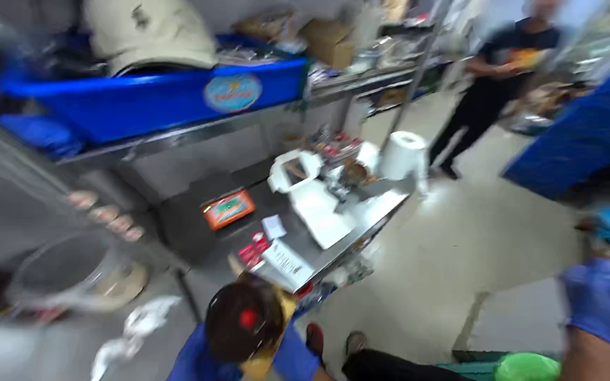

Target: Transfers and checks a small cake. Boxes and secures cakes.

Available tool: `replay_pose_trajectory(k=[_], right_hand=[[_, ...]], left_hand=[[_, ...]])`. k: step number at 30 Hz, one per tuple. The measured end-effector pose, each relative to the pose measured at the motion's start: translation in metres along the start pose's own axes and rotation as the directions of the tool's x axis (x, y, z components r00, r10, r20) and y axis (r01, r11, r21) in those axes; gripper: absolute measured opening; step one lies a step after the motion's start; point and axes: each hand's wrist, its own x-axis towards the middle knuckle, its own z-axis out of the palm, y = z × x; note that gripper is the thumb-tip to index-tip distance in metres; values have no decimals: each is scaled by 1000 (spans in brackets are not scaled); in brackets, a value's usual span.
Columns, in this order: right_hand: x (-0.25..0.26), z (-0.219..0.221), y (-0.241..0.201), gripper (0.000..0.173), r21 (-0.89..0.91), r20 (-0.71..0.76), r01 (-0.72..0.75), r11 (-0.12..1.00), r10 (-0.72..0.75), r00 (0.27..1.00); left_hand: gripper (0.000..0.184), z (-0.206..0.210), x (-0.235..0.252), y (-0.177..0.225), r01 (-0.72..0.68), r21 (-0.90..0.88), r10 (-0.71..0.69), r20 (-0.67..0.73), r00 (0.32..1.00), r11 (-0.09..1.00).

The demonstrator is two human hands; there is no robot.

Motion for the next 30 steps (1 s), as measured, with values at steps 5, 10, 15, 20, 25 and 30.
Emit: replay_pose_trajectory(k=[5,10,15,20,25,30], right_hand=[[16,1,-4,32,323,177,-408,854,369,912],[17,10,12,30,562,335,-578,592,476,813],[25,19,6,29,682,435,-635,363,496,751],[31,14,15,21,674,495,-657,338,453,741],[29,1,37,19,704,639,-683,195,246,729],[32,3,36,22,698,659,-700,150,246,711]], left_hand=[[38,-17,3,-6,-28,-81,29,18,999,996],[35,-28,2,-6,-118,-103,116,-17,993,988],[36,-28,-3,-3,-177,-107,167,-96,981,978],[33,-32,-2,-3,-251,-106,234,-148,961,962],[36,-36,-4,-11,-256,-178,221,-198,955,950],[37,-43,-9,-17,-279,-235,226,-230,947,931]])
